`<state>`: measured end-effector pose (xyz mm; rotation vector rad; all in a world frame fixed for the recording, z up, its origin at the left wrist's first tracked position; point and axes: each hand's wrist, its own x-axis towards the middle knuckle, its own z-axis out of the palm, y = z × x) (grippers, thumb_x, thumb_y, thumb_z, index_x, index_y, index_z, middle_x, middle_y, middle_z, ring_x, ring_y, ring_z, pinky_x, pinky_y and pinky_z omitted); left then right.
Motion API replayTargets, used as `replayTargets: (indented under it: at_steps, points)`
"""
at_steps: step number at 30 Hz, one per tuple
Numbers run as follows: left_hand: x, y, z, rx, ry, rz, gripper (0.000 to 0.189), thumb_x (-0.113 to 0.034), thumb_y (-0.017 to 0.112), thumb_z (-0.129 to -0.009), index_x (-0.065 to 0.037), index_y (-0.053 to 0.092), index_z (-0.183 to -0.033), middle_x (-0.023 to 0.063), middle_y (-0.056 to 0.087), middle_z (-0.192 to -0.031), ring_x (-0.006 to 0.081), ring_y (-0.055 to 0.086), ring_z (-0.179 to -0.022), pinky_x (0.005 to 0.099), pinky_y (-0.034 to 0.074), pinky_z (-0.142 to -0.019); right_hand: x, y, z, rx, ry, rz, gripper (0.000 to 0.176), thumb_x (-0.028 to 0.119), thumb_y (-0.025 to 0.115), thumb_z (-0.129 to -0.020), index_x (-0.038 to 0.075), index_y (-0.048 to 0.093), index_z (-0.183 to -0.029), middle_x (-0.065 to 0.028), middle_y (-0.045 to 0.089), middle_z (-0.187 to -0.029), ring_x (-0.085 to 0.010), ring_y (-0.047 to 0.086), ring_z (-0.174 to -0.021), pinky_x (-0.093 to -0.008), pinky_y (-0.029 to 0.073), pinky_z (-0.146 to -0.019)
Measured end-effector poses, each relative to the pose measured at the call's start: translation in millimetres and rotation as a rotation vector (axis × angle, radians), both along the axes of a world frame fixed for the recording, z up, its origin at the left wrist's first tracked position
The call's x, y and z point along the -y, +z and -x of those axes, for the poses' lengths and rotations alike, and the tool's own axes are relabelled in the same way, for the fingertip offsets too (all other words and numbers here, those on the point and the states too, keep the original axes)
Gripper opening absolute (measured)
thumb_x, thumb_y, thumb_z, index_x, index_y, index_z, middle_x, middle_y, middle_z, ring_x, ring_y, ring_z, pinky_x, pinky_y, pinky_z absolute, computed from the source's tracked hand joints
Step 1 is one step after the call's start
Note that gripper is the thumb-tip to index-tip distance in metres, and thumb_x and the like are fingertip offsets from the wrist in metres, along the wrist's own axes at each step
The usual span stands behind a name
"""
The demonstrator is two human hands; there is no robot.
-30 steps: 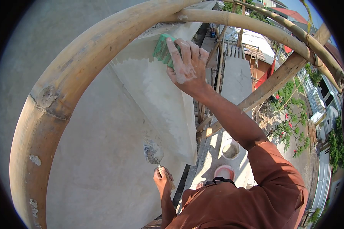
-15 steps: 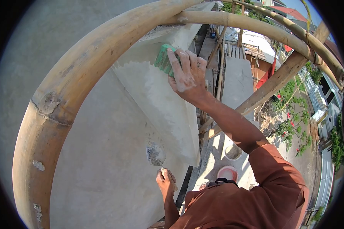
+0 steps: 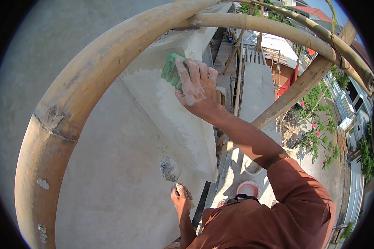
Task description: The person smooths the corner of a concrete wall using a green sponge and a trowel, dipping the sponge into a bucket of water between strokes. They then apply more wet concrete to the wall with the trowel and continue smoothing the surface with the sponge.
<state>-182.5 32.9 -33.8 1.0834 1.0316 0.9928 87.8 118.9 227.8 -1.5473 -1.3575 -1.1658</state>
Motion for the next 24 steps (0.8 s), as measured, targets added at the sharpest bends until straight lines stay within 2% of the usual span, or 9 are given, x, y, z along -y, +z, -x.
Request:
replayTargets:
  at_steps: [5,8,11,14,19,24]
  points:
    - [0.8,1.5,-2.9,0.007,0.018,0.002,0.018,-0.018,0.051,-0.104,-0.001,0.052,-0.098,0.0055,0.054,-0.075,0.0127,0.053,-0.054,0.0287,0.044,-0.046,-1.1,22.0,-13.1,0.018,-0.038,-0.13,0.084,0.018,0.077,-0.067,0.002,0.045,-0.143,-0.0129,0.049,-0.127,-0.0294,0.047,-0.119,-0.0458,0.032,-0.094]
    - [-0.7,3.7,-4.1,-0.009,0.031,0.006,0.018,-0.018,0.051,-0.104,-0.002,0.052,-0.097,0.0057,0.054,-0.075,0.0128,0.052,-0.053,0.0288,0.044,-0.046,1.7,16.8,-10.9,-0.023,-0.025,-0.089,0.084,0.018,0.077,-0.067,0.002,0.045,-0.143,-0.0133,0.048,-0.127,-0.03,0.047,-0.118,-0.0462,0.032,-0.094]
    - [0.2,-0.4,-2.7,-0.029,0.01,0.004,0.02,-0.022,0.052,-0.103,-0.001,0.053,-0.102,0.006,0.055,-0.079,0.0128,0.054,-0.056,0.0284,0.045,-0.048,7.9,2.3,-4.7,-0.058,-0.004,-0.015,0.084,0.018,0.077,-0.067,0.001,0.045,-0.143,-0.014,0.048,-0.127,-0.0303,0.046,-0.118,-0.0464,0.032,-0.094]
    - [0.1,-0.7,-0.2,-0.043,0.014,0.006,0.02,-0.022,0.052,-0.103,-0.001,0.053,-0.102,0.0056,0.055,-0.078,0.0128,0.053,-0.056,0.0284,0.045,-0.048,5.2,-8.8,-5.4,-0.017,0.001,-0.05,0.084,0.019,0.076,-0.067,0.002,0.044,-0.143,-0.0138,0.048,-0.127,-0.0302,0.047,-0.118,-0.0467,0.032,-0.094]
    - [0.7,2.3,-3.0,-0.009,0.023,0.008,0.017,-0.018,0.051,-0.103,-0.001,0.052,-0.098,0.0054,0.054,-0.074,0.0124,0.053,-0.054,0.028,0.044,-0.046,-2.9,11.8,-18.6,0.006,-0.027,-0.13,0.085,0.018,0.076,-0.066,0.003,0.045,-0.144,-0.0125,0.048,-0.127,-0.03,0.047,-0.118,-0.047,0.032,-0.094]
    - [1.1,1.6,-2.5,0.009,0.009,-0.001,0.019,-0.018,0.051,-0.104,0.0,0.052,-0.099,0.0055,0.054,-0.075,0.012,0.052,-0.054,0.0278,0.044,-0.046,-3.8,-24.7,-12.7,0.067,-0.052,-0.093,0.082,0.017,0.074,-0.066,0.001,0.048,-0.142,-0.0126,0.052,-0.124,-0.0282,0.05,-0.116,-0.0441,0.034,-0.087]
